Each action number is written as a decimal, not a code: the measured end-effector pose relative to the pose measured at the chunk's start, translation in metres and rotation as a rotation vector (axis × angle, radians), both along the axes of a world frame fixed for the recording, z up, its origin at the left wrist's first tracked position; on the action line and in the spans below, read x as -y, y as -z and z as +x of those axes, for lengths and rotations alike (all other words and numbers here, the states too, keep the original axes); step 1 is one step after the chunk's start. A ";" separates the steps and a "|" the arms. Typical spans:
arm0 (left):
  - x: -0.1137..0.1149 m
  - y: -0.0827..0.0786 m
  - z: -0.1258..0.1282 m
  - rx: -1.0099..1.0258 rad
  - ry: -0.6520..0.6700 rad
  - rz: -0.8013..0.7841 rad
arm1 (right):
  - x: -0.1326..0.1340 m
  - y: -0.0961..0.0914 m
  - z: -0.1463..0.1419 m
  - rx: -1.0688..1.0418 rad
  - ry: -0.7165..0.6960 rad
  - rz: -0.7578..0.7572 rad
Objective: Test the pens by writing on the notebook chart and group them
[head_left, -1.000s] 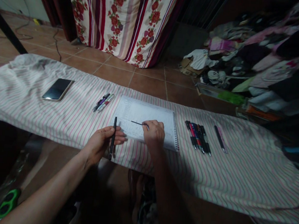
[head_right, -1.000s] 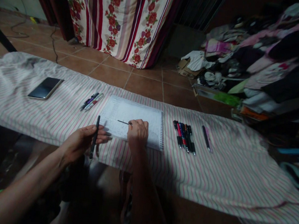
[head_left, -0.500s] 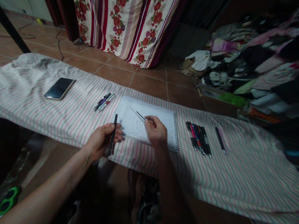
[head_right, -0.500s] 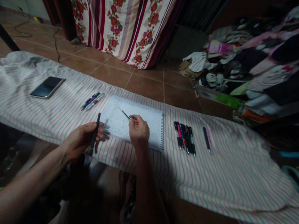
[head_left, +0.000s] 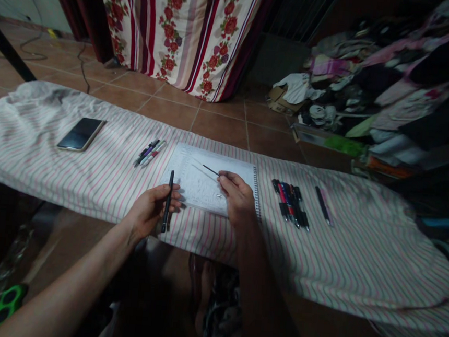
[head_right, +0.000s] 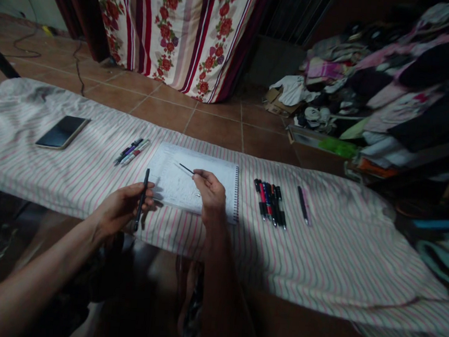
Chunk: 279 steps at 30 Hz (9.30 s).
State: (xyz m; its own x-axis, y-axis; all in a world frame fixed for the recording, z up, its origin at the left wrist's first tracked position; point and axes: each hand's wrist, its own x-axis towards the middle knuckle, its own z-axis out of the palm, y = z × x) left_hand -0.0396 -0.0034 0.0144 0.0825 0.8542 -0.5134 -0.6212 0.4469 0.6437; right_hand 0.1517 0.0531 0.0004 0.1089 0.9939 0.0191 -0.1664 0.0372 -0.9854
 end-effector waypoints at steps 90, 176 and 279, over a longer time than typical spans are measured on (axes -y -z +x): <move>0.010 0.005 0.020 -0.231 0.206 0.259 | 0.008 0.003 0.003 0.490 0.070 0.143; 0.010 0.009 0.033 -0.397 0.291 0.251 | 0.017 -0.009 -0.007 0.011 -0.225 -0.197; 0.009 0.016 0.041 -0.500 0.108 0.373 | 0.022 -0.006 -0.017 -0.099 -0.299 -0.190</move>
